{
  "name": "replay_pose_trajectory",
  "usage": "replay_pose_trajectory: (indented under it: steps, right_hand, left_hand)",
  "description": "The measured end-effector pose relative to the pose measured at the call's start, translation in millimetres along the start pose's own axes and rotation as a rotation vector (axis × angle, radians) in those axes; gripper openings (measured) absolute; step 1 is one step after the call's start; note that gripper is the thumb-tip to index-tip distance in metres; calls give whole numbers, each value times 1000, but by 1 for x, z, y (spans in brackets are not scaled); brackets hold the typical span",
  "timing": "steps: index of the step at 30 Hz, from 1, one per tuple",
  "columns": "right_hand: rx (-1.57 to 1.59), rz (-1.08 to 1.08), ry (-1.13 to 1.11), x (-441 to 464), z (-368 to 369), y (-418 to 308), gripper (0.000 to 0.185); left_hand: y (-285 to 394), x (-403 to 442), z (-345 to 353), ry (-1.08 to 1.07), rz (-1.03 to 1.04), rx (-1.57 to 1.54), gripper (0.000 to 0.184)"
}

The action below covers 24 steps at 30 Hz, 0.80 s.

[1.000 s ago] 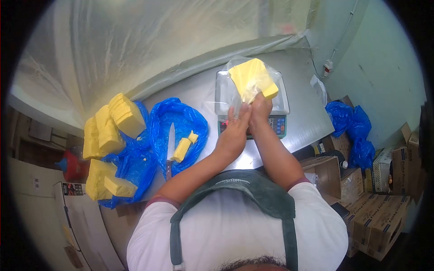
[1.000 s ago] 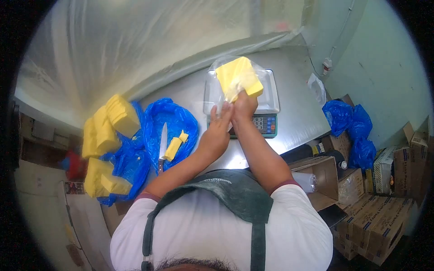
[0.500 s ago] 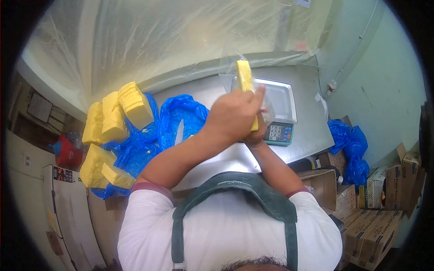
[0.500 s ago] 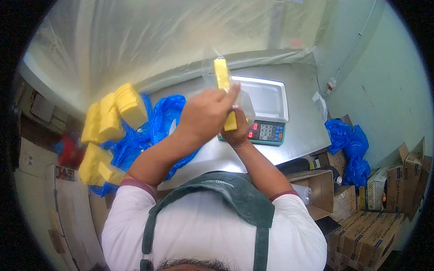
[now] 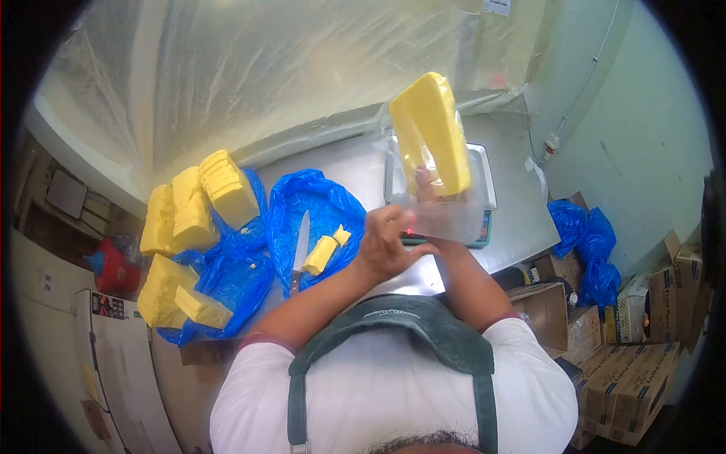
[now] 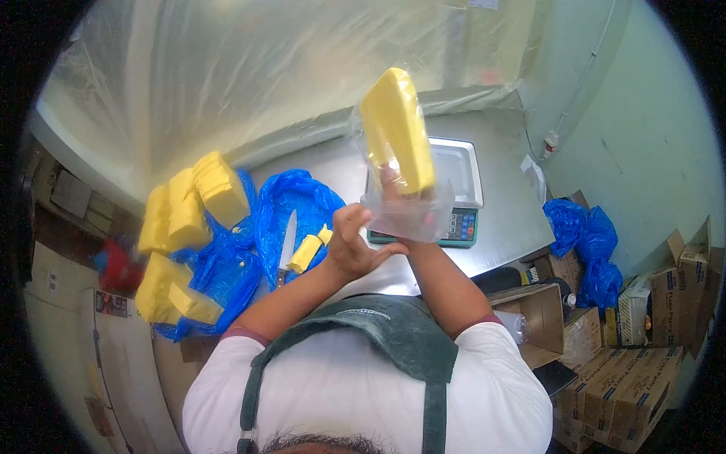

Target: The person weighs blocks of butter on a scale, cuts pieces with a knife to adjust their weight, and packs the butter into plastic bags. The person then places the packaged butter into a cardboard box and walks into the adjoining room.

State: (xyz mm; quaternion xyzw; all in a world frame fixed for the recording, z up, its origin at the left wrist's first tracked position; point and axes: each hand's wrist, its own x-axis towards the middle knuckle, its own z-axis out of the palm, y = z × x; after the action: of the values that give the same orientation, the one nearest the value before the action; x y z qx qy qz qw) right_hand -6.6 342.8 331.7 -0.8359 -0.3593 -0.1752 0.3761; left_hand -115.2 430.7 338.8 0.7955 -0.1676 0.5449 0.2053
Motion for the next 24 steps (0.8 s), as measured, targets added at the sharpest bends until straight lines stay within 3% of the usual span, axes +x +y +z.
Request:
replay_pose_trajectory:
  steps: [2,3,4,5,6,8,9,14,16,17,18,20,21,22,24]
  right_hand:
    - [1092,560,114,15,-17,-28,45]
    - [1310,505,183,17,-5,-18,45]
    - [1309,509,171,16,-1,-15,45]
    - [1320,471,183,16,0,-12,46]
    - [1331,432,198,16,2,-9,47]
    - [1391,503,261,24,-10,-20,49]
    - [1450,572,331,28,-17,-25,50]
    - [1553,557,341,33,-24,-12,53]
    - [1443,510,262,27,-23,-11,54]
    - [1441,508,253,21,-20,-6,54]
    - [1306,429,159,14,-16,2,56]
    - [1172,354,50,-1,-18,9,59]
    - [916,316,-87,-8,-20,10,63]
    - [659,269,-217,-16,-21,8,68]
    - [742,305,-297,-23,-28,-19,74]
  left_hand:
    - [-14,-25,0,-94,-118,50,102]
    - [-23,-37,2,-127,-152,98,97]
    - [-27,-40,2,-160,-188,146,91]
    - [-26,-38,7,-15,-239,140,57]
    - [-30,-45,6,-12,-245,143,57]
    - [-39,-57,-4,-295,-367,117,25]
    - [-35,-56,-9,-274,-321,76,16]
    - [-16,-44,-44,-545,-441,-52,18]
    - [-10,-4,-69,-882,-799,-528,28]
    - [-21,8,-81,-934,-800,-550,40]
    - [-38,3,-86,-776,-777,-438,46]
    - [-67,8,-87,-139,-733,-277,55]
    - [-73,20,-90,140,-735,-175,57]
    - [-76,22,-92,148,-745,-163,57]
    - [-79,22,-97,-54,-914,-758,64]
